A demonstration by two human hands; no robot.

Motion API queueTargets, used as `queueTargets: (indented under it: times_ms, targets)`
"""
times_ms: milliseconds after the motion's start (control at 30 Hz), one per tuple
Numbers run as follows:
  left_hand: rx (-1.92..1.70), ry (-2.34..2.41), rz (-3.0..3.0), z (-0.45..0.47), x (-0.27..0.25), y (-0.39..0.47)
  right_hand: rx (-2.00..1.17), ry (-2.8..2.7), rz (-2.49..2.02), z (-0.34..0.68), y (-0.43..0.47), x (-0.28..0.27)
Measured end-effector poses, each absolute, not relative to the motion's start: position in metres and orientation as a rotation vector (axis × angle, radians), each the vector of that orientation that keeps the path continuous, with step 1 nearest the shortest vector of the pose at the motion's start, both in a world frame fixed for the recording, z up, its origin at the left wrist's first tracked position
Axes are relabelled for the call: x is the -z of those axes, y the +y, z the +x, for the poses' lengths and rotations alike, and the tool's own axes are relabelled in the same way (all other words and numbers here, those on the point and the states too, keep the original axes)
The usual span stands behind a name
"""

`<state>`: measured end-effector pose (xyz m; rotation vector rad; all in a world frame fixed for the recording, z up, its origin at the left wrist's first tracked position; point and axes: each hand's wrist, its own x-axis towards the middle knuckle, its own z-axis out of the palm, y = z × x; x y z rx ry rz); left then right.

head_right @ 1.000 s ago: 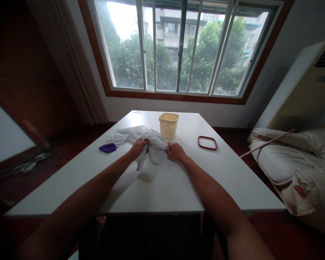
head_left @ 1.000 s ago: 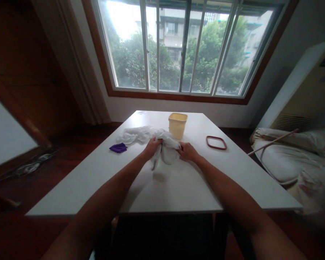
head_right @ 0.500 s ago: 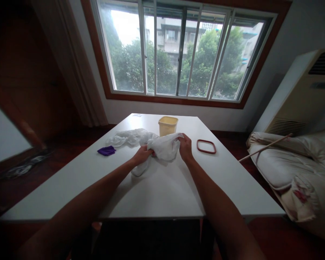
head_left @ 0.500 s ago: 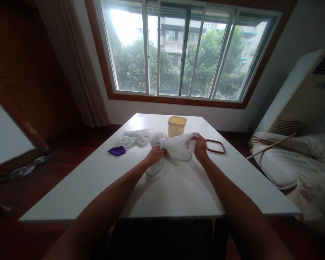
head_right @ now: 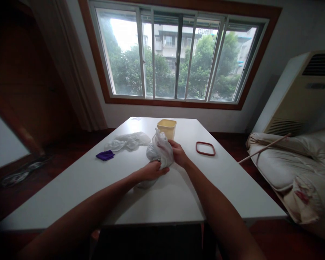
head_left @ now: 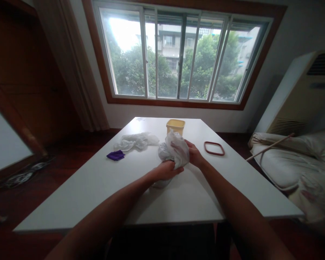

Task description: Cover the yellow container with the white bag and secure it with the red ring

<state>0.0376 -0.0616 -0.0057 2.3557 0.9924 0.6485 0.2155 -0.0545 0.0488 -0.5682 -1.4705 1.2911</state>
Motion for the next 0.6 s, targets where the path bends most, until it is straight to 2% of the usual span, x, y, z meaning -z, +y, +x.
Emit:
queueTargets:
  times_ms: [100, 233, 433, 600]
  targets:
    - [-0.594, 0.885, 2.320, 0.037, 0.003, -0.064, -1.437, -1.464, -0.558, 0.209, -0.055, -0.039]
    - [-0.600, 0.815, 2.269, 0.038, 0.006, -0.063, -1.414, -1.583, -0.573, 0.206, -0.050, -0.027]
    - [-0.630, 0.896, 2.209, 0.042, 0.012, -0.055, -1.026, -2.050, -0.887, 0.212, -0.041, -0.021]
    - [-0.820, 0.859, 2.294, 0.036, 0.003, -0.050, -0.772, -2.095, -1.085, 0.224, -0.029, -0.017]
